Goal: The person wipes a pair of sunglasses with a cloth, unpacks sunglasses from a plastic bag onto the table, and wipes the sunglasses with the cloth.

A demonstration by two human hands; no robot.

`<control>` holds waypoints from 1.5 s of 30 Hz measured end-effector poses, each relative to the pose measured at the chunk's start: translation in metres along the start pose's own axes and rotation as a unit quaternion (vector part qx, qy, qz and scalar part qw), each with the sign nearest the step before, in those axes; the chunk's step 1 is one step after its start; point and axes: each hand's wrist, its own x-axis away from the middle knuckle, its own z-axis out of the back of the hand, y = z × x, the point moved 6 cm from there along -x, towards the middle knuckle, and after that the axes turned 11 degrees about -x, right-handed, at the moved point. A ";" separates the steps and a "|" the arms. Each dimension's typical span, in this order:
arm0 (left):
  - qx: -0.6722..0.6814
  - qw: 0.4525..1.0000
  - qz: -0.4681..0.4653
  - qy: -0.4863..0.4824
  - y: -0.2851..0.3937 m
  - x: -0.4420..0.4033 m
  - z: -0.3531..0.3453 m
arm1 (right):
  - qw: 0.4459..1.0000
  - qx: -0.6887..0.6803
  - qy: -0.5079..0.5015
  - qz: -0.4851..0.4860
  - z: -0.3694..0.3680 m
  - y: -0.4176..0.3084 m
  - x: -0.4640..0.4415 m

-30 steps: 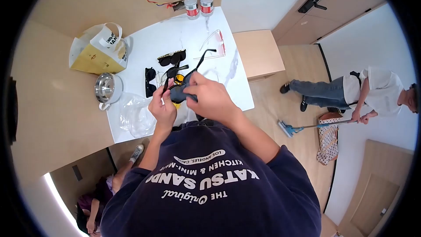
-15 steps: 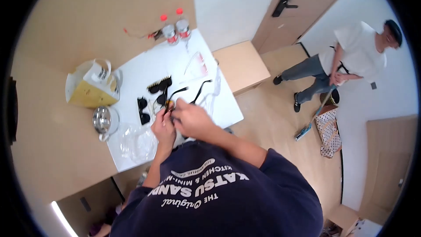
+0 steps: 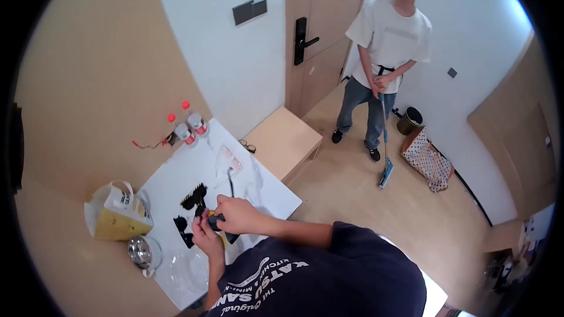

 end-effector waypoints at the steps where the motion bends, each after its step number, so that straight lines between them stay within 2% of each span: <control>1: 0.011 1.000 0.005 -0.017 0.010 0.004 -0.005 | 1.000 0.007 0.019 -0.007 -0.001 0.001 -0.001; 3: 0.029 0.999 -0.001 -0.026 0.005 0.001 -0.009 | 0.999 0.014 0.041 0.017 -0.003 -0.004 0.000; 6: 0.047 0.998 0.040 -0.012 -0.017 -0.005 -0.007 | 0.997 0.009 -0.008 0.072 -0.009 -0.003 0.002; 10: 0.012 0.999 0.006 -0.043 0.002 0.009 -0.014 | 0.999 0.051 -0.005 -0.007 -0.002 0.000 -0.004; 11: 0.028 0.998 0.010 -0.047 0.006 0.007 -0.013 | 0.999 0.046 -0.014 0.014 -0.003 -0.001 -0.004; 13: 0.053 0.996 0.067 -0.014 -0.006 -0.007 -0.005 | 0.997 0.033 -0.043 0.060 -0.007 -0.003 -0.003; 14: 0.109 0.990 0.090 0.011 -0.028 -0.012 -0.004 | 0.996 -0.001 -0.048 0.075 -0.008 -0.002 -0.005; 15: 0.164 0.979 0.114 0.040 -0.040 -0.017 0.002 | 0.994 -0.036 -0.036 0.100 -0.004 -0.008 -0.005; 16: 0.222 0.952 0.208 0.038 -0.059 -0.019 0.002 | 0.990 -0.072 -0.027 0.121 -0.001 -0.014 -0.005; 18: 0.446 0.822 0.354 0.006 -0.090 -0.017 -0.013 | 0.984 -0.100 0.016 0.147 0.004 -0.035 0.000; 19: 0.508 0.785 0.346 -0.074 -0.109 -0.013 -0.027 | 0.983 -0.090 0.049 0.155 0.005 -0.045 0.004; 20: 0.511 0.773 0.366 -0.087 -0.091 -0.011 -0.026 | 0.983 -0.066 0.053 0.161 0.000 -0.043 0.002; 21: 0.515 0.772 0.366 -0.068 -0.078 -0.008 -0.027 | 0.985 -0.047 0.056 0.156 -0.002 -0.041 0.000; 23: 0.507 0.768 0.379 -0.100 -0.037 -0.007 -0.020 | 0.976 -0.040 0.124 0.175 0.002 -0.035 -0.007; 25: 0.503 0.764 0.397 -0.082 -0.036 -0.007 -0.018 | 0.964 -0.047 0.211 0.153 0.018 -0.034 -0.011; 27: 0.512 0.759 0.395 -0.070 -0.030 -0.006 -0.015 | 0.942 -0.045 0.282 0.177 0.033 -0.035 -0.012; 29: 0.516 0.758 0.394 -0.071 -0.026 -0.003 -0.020 | 0.948 0.007 0.240 0.209 0.018 -0.044 -0.003; 30: 0.515 0.773 0.360 -0.087 -0.025 0.000 -0.024 | 0.960 0.009 0.157 0.232 0.000 -0.047 0.001; 31: 0.533 0.748 0.381 -0.107 -0.025 0.005 -0.030 | 0.955 0.027 0.099 0.280 -0.012 -0.055 0.005; 33: 0.547 0.731 0.396 -0.103 -0.034 0.010 -0.038 | 0.950 0.041 0.108 0.289 -0.014 -0.051 0.002; 35: 0.535 0.746 0.388 -0.086 -0.043 0.007 -0.038 | 0.957 -0.006 0.207 0.203 0.011 -0.032 -0.012; 37: 0.514 0.754 0.396 -0.101 -0.024 0.001 -0.019 | 0.938 -0.017 0.303 0.164 0.046 -0.027 -0.019; 38: 0.521 0.750 0.393 -0.100 -0.023 0.000 -0.017 | 0.932 -0.004 0.315 0.179 0.053 -0.028 -0.019; 39: 0.527 0.747 0.393 -0.100 -0.022 0.001 -0.016 | 0.926 0.008 0.326 0.192 0.056 -0.031 -0.015; 42: 0.530 0.743 0.397 -0.097 -0.026 0.000 -0.020 | 0.952 0.039 0.175 0.247 0.033 -0.042 -0.008; 45: 0.530 0.747 0.384 -0.118 -0.021 -0.005 -0.022 | 0.953 0.004 0.256 0.164 0.049 -0.023 -0.018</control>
